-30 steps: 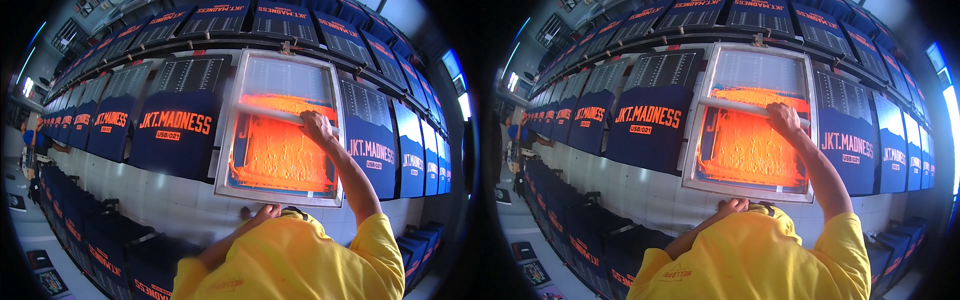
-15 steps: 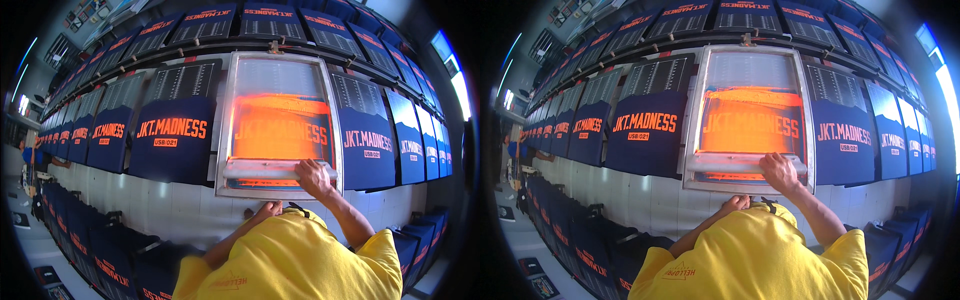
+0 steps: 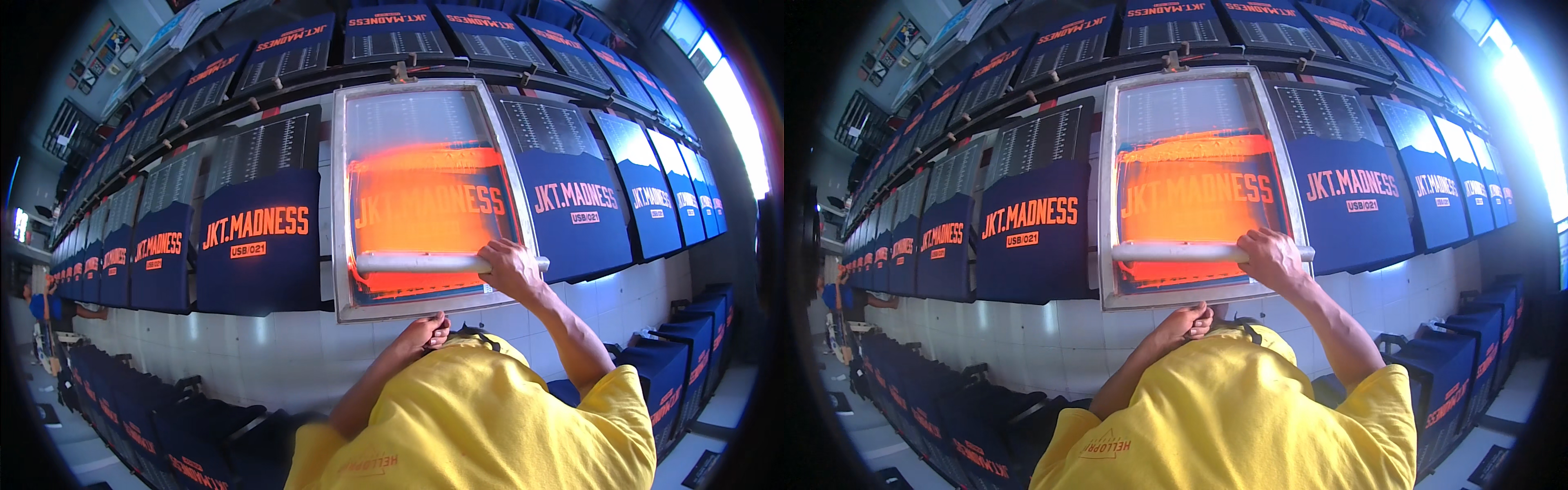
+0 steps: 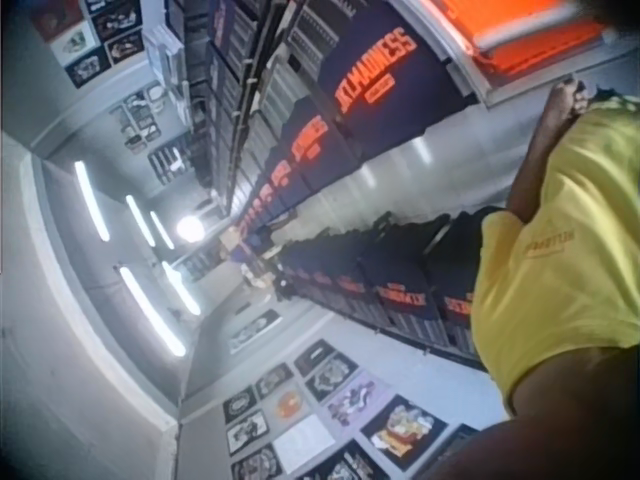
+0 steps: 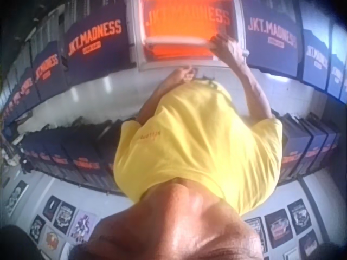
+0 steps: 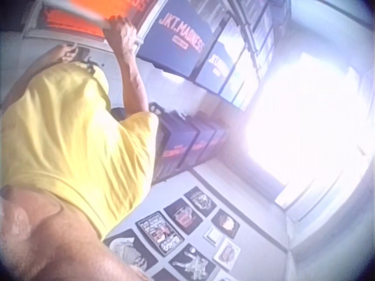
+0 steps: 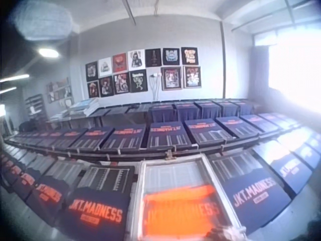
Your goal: The person screen prints a design onto navy blue t-shirts using a squeegee and orange ink on a large multi-station printing press.
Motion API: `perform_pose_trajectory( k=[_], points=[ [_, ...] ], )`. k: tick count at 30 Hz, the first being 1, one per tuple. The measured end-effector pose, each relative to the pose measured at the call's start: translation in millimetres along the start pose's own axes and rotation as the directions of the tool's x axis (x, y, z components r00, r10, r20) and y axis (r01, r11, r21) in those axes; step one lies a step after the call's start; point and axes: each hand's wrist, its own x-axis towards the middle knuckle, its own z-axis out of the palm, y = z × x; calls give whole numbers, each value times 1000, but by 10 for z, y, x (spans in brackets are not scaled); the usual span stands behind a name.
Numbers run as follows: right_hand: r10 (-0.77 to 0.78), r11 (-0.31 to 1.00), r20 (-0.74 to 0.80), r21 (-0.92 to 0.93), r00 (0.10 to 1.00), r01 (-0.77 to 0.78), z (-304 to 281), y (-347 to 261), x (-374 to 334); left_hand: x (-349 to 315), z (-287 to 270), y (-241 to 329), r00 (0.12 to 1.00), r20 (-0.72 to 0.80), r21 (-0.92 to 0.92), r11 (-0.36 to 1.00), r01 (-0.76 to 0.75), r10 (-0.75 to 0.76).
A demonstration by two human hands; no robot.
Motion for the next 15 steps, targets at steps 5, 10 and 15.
perform_pose_trajectory(
  k=[5, 10, 15],
  points=[
    [-52, 998, 75, -18, 996, 54, 53, -301, -191, 24, -46, 19, 997, 76, -43, 999, 33, -29],
    [-88, 994, 31, -59, 996, 89, 330, -328, -185, 75, -96, -10, 996, 74, -54, 997, 54, -50],
    [-98, 992, -38, -86, 995, 94, 385, -262, 85, 100, -96, 6, 997, 72, -53, 998, 38, -34]
  ],
)
